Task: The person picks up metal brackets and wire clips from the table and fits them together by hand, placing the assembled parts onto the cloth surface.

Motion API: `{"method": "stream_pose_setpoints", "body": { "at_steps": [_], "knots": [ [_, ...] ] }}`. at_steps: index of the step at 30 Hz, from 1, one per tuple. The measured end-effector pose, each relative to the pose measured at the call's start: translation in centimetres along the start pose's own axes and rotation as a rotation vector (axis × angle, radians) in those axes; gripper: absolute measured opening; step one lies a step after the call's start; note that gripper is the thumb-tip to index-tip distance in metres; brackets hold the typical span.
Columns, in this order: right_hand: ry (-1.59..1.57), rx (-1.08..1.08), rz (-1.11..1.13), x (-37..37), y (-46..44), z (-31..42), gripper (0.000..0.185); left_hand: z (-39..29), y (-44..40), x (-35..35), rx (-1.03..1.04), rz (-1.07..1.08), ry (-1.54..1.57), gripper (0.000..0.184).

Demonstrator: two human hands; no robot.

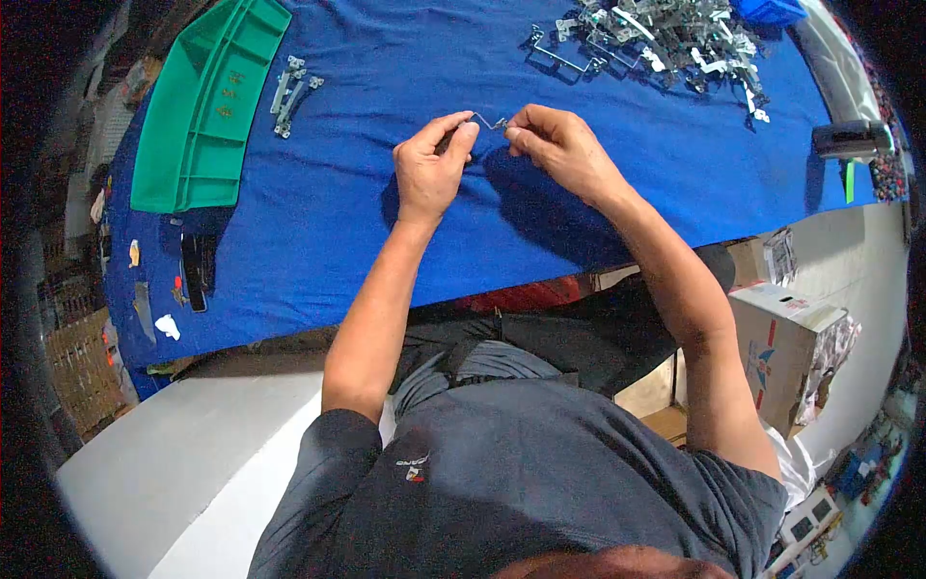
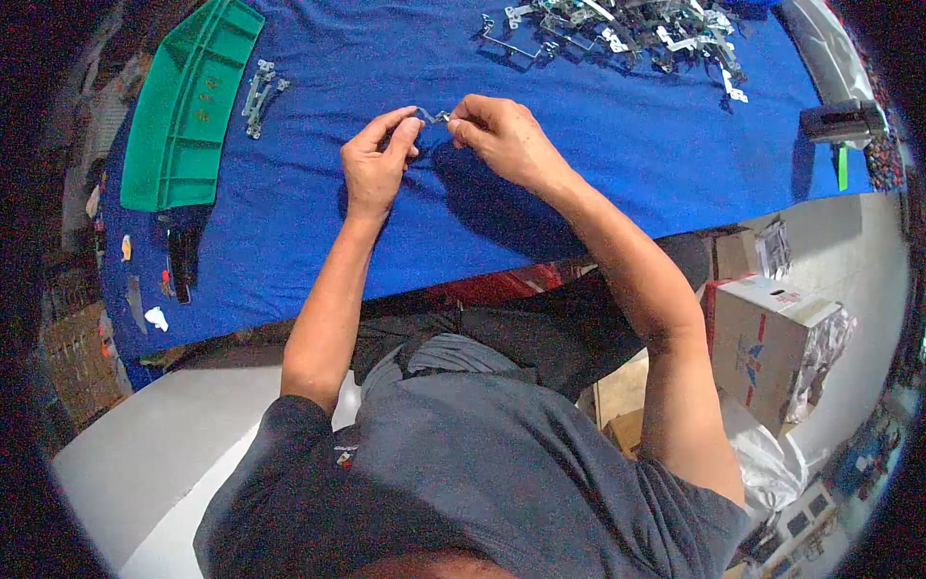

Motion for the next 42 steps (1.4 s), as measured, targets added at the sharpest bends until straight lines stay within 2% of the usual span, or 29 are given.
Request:
{"method": "stream_pose_setpoints", "body": {
  "at_steps": [6,10,12,15,20,26,28,29,31,32,34,36,38,42],
  "knots": [
    [-0.006,0.014,0.011,0.2,0.0,0.2,0.021,-0.2,-0.1,0.1,0.063,-0.009,-0.014,0.019],
    [0.007,0.021,0.000,0.0,0.1,0.4,0.022,0.1,0.0,0.1,0.012,0.018,-0.026,0.019],
    [-0.004,0.038,0.002,0.0,0.2,0.3,0.020,-1.0,0.0,0.1,0.172,0.005,-0.103,0.019],
    [-0.074,0.070,-0.026,-0.1,0.3,-0.1,0.017,-2.8,0.3,0.0,0.275,-0.014,-0.145,0.020],
    [-0.271,0.042,-0.015,0.3,0.1,0.0,0.014,-3.1,0.4,0.4,0.266,0.011,-0.169,0.020],
    [0.067,0.023,-0.015,0.1,0.0,0.0,0.017,-3.6,0.6,0.8,0.309,0.050,-0.176,0.019],
    [0.201,-0.303,-0.235,-1.3,0.5,2.8,0.019,-3.7,0.6,0.8,0.300,0.059,-0.173,0.019],
    [0.202,-0.302,-0.234,-1.4,0.4,2.8,0.019,-3.6,0.6,0.9,0.286,0.072,-0.176,0.019],
    [0.006,-0.188,-0.312,-2.9,0.3,1.7,0.022,-3.1,0.6,1.1,0.274,0.084,-0.179,0.018],
    [0.006,-0.189,-0.313,-3.2,0.3,1.9,0.022,-1.9,0.3,0.6,0.212,0.034,-0.151,0.018],
    [-0.169,0.028,-0.128,-1.9,0.0,0.2,0.019,-1.1,0.1,0.1,0.150,-0.016,-0.124,0.017],
    [-0.163,0.040,-0.083,-1.2,0.3,0.5,0.021,0.3,0.0,-0.5,-0.019,-0.061,0.037,0.018],
    [-0.141,0.050,0.009,0.1,0.4,0.7,0.022,0.0,0.0,-0.4,-0.004,-0.057,0.023,0.019],
    [-0.104,0.050,0.013,0.6,0.4,0.5,0.021,0.1,0.1,-0.3,-0.006,-0.038,0.017,0.019]
  ]
}}
Point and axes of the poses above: each hand's wrist, its own y-axis away from the middle knuckle, its own x-axis out of the palm, z = x × y, the point moved 10 cm from there along -y, towards the middle knuckle, and after that the axes turned 1 degree about -y, right-handed, at the moved point
